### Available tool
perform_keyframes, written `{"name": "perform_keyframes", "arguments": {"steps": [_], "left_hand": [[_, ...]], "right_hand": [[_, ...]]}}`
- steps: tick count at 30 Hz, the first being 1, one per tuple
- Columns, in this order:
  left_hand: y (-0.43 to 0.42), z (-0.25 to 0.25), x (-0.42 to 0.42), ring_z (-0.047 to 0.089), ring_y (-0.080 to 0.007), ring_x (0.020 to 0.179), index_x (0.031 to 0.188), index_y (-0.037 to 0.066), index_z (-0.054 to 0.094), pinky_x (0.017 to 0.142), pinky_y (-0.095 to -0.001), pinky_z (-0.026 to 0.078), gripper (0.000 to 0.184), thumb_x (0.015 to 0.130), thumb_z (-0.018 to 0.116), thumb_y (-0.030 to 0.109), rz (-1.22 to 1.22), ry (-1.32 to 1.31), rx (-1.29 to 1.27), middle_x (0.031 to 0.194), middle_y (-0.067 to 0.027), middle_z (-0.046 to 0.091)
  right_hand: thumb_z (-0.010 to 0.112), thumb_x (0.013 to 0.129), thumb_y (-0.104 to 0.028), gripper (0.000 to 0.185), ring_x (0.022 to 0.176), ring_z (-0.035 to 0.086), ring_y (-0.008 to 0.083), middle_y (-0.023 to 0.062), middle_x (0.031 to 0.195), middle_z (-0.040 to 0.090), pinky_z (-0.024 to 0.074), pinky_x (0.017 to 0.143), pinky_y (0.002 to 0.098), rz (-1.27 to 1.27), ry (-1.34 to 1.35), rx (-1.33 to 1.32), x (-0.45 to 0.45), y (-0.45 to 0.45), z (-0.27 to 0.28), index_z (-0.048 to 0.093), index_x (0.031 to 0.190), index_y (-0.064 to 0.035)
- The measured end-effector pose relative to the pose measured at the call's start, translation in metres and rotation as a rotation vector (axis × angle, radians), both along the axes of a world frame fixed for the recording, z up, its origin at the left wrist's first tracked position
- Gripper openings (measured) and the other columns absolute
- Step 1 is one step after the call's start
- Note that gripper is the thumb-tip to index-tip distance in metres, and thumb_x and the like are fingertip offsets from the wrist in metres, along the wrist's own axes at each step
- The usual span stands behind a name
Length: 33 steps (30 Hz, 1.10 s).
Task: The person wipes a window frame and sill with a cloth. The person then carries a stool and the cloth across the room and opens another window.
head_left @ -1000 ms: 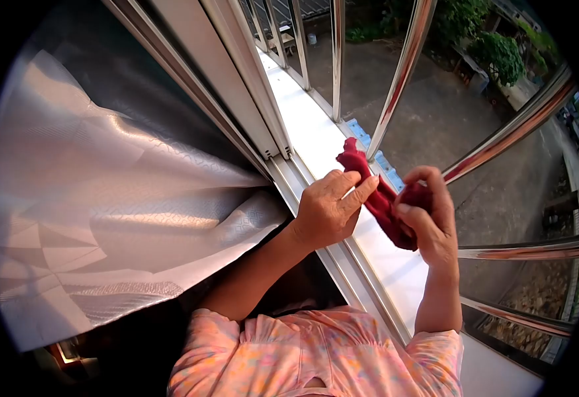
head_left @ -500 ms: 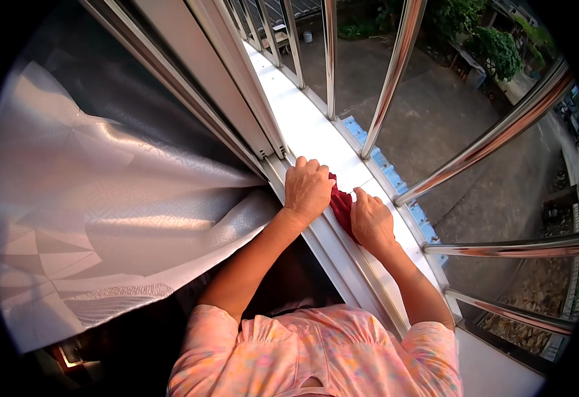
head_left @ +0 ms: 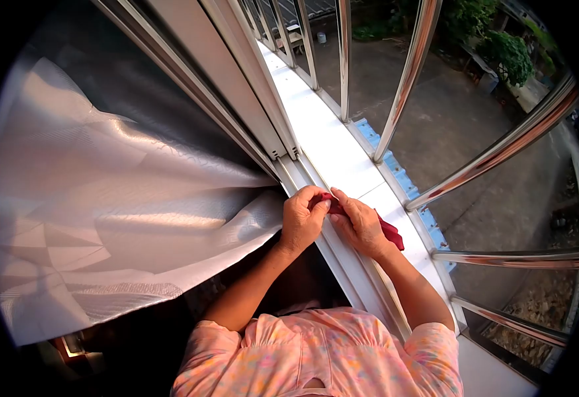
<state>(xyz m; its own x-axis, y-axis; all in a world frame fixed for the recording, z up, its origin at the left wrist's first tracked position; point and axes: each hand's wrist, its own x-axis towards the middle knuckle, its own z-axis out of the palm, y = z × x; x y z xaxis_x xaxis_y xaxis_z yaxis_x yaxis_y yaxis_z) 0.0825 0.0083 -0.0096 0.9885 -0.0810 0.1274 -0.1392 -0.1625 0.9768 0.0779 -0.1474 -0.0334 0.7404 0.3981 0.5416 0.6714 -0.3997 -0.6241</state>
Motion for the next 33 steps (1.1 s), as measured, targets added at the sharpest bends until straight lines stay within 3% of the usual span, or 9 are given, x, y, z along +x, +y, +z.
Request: {"name": "perform_keyframes", "arguments": {"steps": [3,6,7,9,11,12,21,25,33], "left_hand": [[0.003,0.000,-0.003,0.059,-0.0142,0.070,0.093,-0.004,0.057,0.060,-0.0275,0.049,0.015,0.079,0.058,-0.001,0.095,0.006,-0.082,0.079,-0.0101,0.060],[0.008,0.012,-0.014,0.055,-0.0198,0.073,0.098,-0.002,0.055,0.059,-0.0279,0.047,0.018,0.081,0.055,-0.002,0.291,-0.504,0.351,0.088,-0.0140,0.055],[0.006,0.018,-0.020,0.055,-0.0246,0.066,0.098,-0.001,0.055,0.055,-0.0281,0.046,0.018,0.080,0.054,-0.003,0.227,-0.654,0.358,0.080,-0.0128,0.055],[-0.001,0.014,-0.027,0.053,-0.0260,0.057,0.091,-0.001,0.056,0.050,-0.0300,0.046,0.019,0.073,0.057,-0.004,-0.032,-0.835,0.260,0.072,-0.0104,0.054],[-0.002,0.006,-0.031,0.053,-0.0249,0.049,0.084,-0.002,0.057,0.047,-0.0313,0.045,0.019,0.065,0.057,-0.005,-0.239,-0.897,0.335,0.061,-0.0096,0.051],[0.001,-0.004,-0.034,0.053,-0.0254,0.048,0.076,0.000,0.058,0.048,-0.0322,0.046,0.020,0.057,0.056,-0.002,-0.274,-0.815,0.380,0.061,-0.0094,0.052],[-0.006,-0.024,-0.028,0.054,-0.0261,0.049,0.068,0.004,0.058,0.048,-0.0344,0.046,0.013,0.055,0.055,0.005,-0.249,-0.766,0.493,0.059,-0.0081,0.052],[-0.007,-0.020,-0.027,0.053,-0.0269,0.048,0.068,0.002,0.058,0.047,-0.0344,0.045,0.016,0.053,0.053,0.003,-0.259,-0.758,0.470,0.058,-0.0088,0.052],[-0.009,-0.015,-0.027,0.051,-0.0259,0.047,0.064,0.004,0.052,0.045,-0.0339,0.042,0.010,0.054,0.053,0.005,-0.253,-0.763,0.439,0.058,-0.0082,0.050]], "right_hand": [[0.064,0.079,-0.010,0.045,0.075,0.061,0.0305,0.0128,0.086,0.061,0.0490,0.066,0.0375,-0.060,0.161,0.140,-0.001,0.013,0.004,0.049,0.121,-0.0025],[0.061,0.082,-0.014,0.021,0.070,0.060,0.0328,0.0123,0.083,0.062,0.0483,0.062,0.0387,-0.107,0.256,0.089,0.012,0.023,0.012,0.061,0.101,-0.0049],[0.061,0.082,-0.014,0.021,0.070,0.060,0.0328,0.0123,0.083,0.062,0.0483,0.062,0.0387,-0.109,0.257,0.095,0.017,0.026,0.012,0.061,0.101,-0.0049],[0.062,0.081,-0.018,0.018,0.069,0.060,0.0320,0.0117,0.082,0.062,0.0480,0.062,0.0386,-0.083,0.325,0.173,0.026,0.033,0.011,0.064,0.094,-0.0061],[0.064,0.079,-0.016,0.018,0.068,0.060,0.0301,0.0112,0.081,0.061,0.0478,0.061,0.0371,-0.088,0.292,0.150,0.033,0.042,0.011,0.065,0.094,-0.0058],[0.065,0.077,-0.014,0.018,0.067,0.059,0.0282,0.0107,0.080,0.061,0.0476,0.061,0.0356,-0.095,0.258,0.123,0.036,0.046,0.011,0.066,0.093,-0.0055],[0.058,0.071,-0.007,0.014,0.077,0.059,0.0338,0.0146,0.083,0.060,0.0491,0.071,0.0403,-0.116,0.314,-0.195,0.070,0.086,0.016,0.064,0.083,-0.0030],[0.057,0.072,-0.008,0.013,0.078,0.058,0.0352,0.0168,0.081,0.059,0.0486,0.073,0.0410,-0.196,0.292,-0.113,0.089,0.101,0.004,0.064,0.080,-0.0011],[0.057,0.072,0.004,0.014,0.083,0.057,0.0329,0.0180,0.081,0.058,0.0482,0.074,0.0386,0.144,0.210,-0.063,0.085,0.088,-0.001,0.067,0.082,0.0025]]}}
